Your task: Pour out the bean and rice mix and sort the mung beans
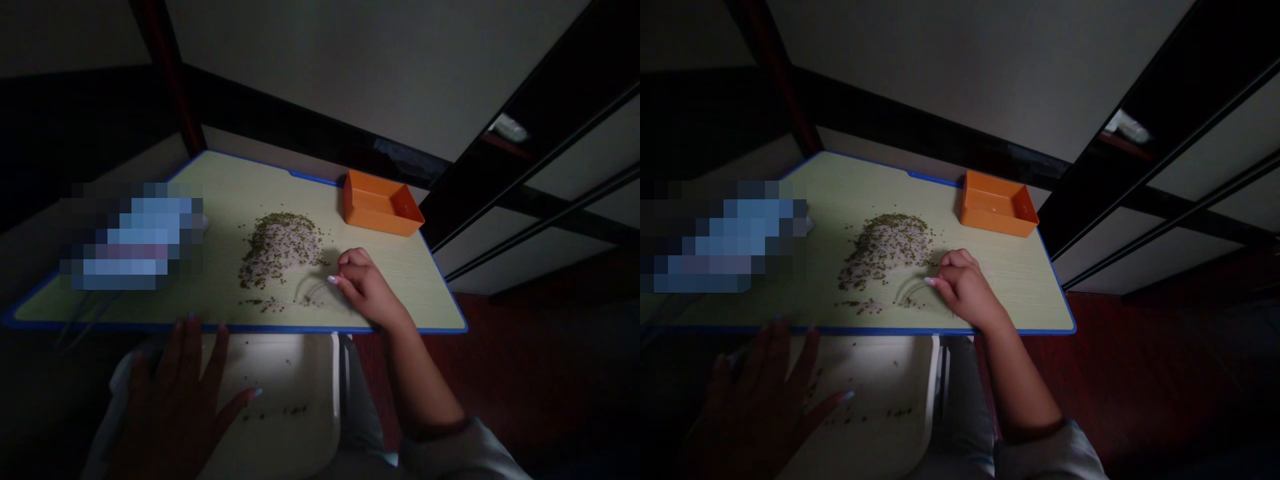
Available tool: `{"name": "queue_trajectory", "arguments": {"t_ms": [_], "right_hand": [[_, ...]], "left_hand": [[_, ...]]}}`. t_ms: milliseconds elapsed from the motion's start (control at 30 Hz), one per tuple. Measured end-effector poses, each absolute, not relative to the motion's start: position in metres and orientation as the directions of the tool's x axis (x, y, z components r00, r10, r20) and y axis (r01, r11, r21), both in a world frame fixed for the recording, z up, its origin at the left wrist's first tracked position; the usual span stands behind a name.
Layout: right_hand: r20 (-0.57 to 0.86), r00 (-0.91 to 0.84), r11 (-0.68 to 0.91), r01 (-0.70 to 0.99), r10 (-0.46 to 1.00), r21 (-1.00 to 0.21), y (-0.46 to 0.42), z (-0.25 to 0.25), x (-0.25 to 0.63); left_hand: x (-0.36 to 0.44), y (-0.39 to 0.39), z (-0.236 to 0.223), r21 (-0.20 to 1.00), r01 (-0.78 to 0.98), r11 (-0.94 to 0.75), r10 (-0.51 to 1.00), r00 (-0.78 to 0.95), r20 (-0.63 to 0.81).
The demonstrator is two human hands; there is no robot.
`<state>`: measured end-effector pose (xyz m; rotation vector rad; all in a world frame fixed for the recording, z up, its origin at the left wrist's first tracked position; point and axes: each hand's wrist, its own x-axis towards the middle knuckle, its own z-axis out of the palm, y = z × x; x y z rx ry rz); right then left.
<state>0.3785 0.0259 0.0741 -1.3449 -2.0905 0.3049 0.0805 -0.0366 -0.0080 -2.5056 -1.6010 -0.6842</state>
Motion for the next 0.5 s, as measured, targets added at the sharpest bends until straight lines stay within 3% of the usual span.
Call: {"name": "queue_trajectory", "arguments": {"t_ms": [100, 267, 500], "right_hand": [[0.406, -0.131, 0.357, 0.754, 0.904, -0.551, 0.025, 0.072, 0.388], [0.356, -0.255, 0.429, 0.677, 0.899, -0.598, 0.022, 0.071, 0.395], [0.319, -0.137, 0.298, 0.789, 0.938, -0.537, 0.021, 0.065, 0.406]], "left_hand": [[0.081, -0.036, -0.008, 0.158, 0.881, -0.445, 0.835, 0.344, 0.430], [0.079, -0.034, -0.012, 0.141, 0.878, -0.458, 0.818, 0.354, 0.453], [0.081, -0.036, -0.010, 0.161, 0.884, -0.439, 0.833, 0.334, 0.440]]}}
